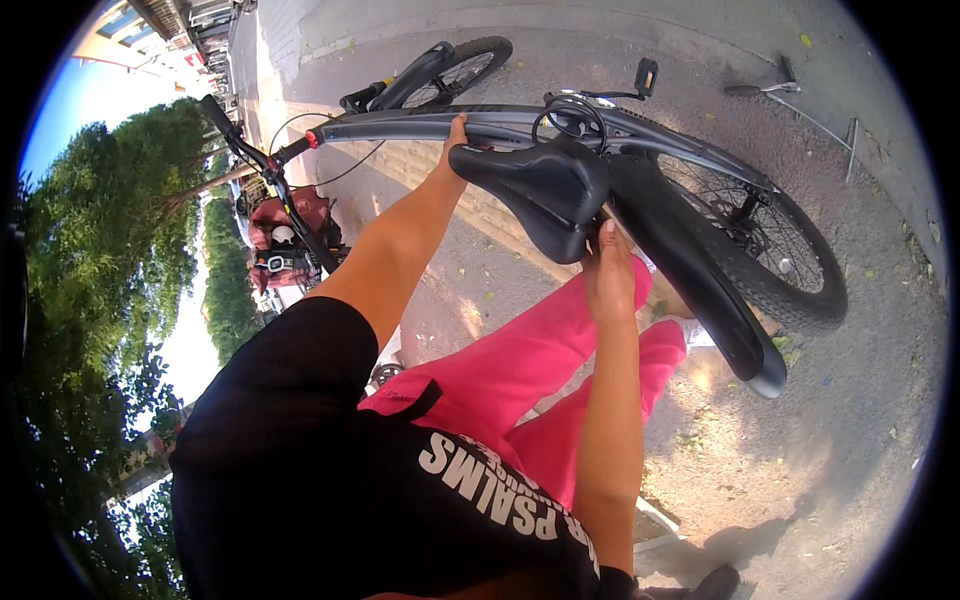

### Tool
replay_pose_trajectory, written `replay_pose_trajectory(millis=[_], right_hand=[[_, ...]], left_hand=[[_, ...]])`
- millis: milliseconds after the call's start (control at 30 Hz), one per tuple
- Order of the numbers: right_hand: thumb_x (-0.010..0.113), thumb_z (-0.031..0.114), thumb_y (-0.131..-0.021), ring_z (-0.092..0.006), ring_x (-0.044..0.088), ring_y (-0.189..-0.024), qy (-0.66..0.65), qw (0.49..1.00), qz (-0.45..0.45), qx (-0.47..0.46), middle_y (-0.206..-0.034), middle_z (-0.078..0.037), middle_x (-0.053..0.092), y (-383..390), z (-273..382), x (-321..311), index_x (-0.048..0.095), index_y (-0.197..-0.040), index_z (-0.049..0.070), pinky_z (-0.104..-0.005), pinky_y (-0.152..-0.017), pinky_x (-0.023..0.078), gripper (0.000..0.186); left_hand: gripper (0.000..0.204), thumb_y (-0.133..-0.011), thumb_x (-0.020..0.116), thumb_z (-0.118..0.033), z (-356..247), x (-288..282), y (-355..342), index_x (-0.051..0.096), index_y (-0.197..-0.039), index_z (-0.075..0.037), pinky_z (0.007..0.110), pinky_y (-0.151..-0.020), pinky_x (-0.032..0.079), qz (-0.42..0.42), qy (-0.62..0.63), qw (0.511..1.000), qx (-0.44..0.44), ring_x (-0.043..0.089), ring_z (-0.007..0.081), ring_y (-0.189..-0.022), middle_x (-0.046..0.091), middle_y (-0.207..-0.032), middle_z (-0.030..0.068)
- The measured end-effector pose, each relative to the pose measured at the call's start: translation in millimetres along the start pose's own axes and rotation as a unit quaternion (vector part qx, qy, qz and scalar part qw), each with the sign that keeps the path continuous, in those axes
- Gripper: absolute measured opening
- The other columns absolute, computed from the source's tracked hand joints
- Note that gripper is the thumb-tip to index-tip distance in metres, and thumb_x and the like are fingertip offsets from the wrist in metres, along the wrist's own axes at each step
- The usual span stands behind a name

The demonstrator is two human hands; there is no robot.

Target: The person uses a wrench to loosen and tighten the rear wheel axle nuts on a bicycle. They rotate the wheel to check alignment and then spin the pedals to test the drivetrain. The bicycle remains on the sidewalk throughout the task.

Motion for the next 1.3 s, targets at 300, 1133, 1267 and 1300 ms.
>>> replay_pose_trajectory(millis=[300, 1133, 1267, 1300], right_hand=[[0.041, 0.009, -0.096, -0.0181, 0.049, -0.112, -0.013, 0.998, -0.055, 0.035, -0.124, -0.011, 0.051, -2.9, 1.2, 8.6, 0.042, -0.126, -0.007, -0.0303, -0.101, 0.036, 0.034], [0.057, 0.013, -0.089, -0.01, 0.056, -0.082, -0.001, 0.997, -0.06, 0.042, -0.091, -0.005, 0.065, -15.3, -28.7, 2.9, 0.062, -0.106, -0.003, -0.0237, -0.074, 0.045, 0.024], [0.059, 0.014, -0.088, -0.0093, 0.056, -0.08, 0.032, 0.996, -0.062, 0.051, -0.09, -0.005, 0.064, -16.2, -25.9, 2.0, 0.062, -0.104, -0.003, -0.0236, -0.073, 0.045, 0.024], [0.059, 0.014, -0.088, -0.0092, 0.056, -0.08, 0.031, 0.996, -0.059, 0.055, -0.089, -0.005, 0.064, -16.2, -25.3, 3.0, 0.062, -0.104, -0.003, -0.0237, -0.072, 0.045, 0.023]], left_hand=[[0.061, -0.078, 0.06, -0.058, -12.7, 14.2, 15.0, 0.054, -0.101, -0.002, 0.037, -0.057, 0.049, -0.013, -0.011, 1.0, -0.025, 0.056, 0.0211, -0.066, 0.056, -0.078, 0.0103], [0.064, -0.082, 0.05, -0.062, 5.4, -31.1, -29.7, 0.058, -0.105, -0.002, 0.038, -0.082, 0.05, 0.091, -0.039, 0.991, -0.087, 0.061, 0.0242, -0.085, 0.064, -0.092, 0.0142], [0.062, -0.084, 0.046, -0.061, 5.6, -29.3, -30.2, 0.061, -0.097, -0.002, 0.035, -0.074, 0.053, 0.097, -0.044, 0.99, -0.097, 0.062, 0.0225, -0.077, 0.065, -0.083, 0.0129], [0.063, -0.084, 0.045, -0.061, 2.7, -33.6, -32.9, 0.061, -0.098, -0.002, 0.035, -0.075, 0.053, 0.105, -0.05, 0.988, -0.101, 0.062, 0.0221, -0.078, 0.065, -0.084, 0.0127]])
Point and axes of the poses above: each hand's wrist, its own y-axis away from the middle knuckle, its own x-axis out of the palm, z = x × y, the point moved 6 cm from there along -y, towards the middle knuckle
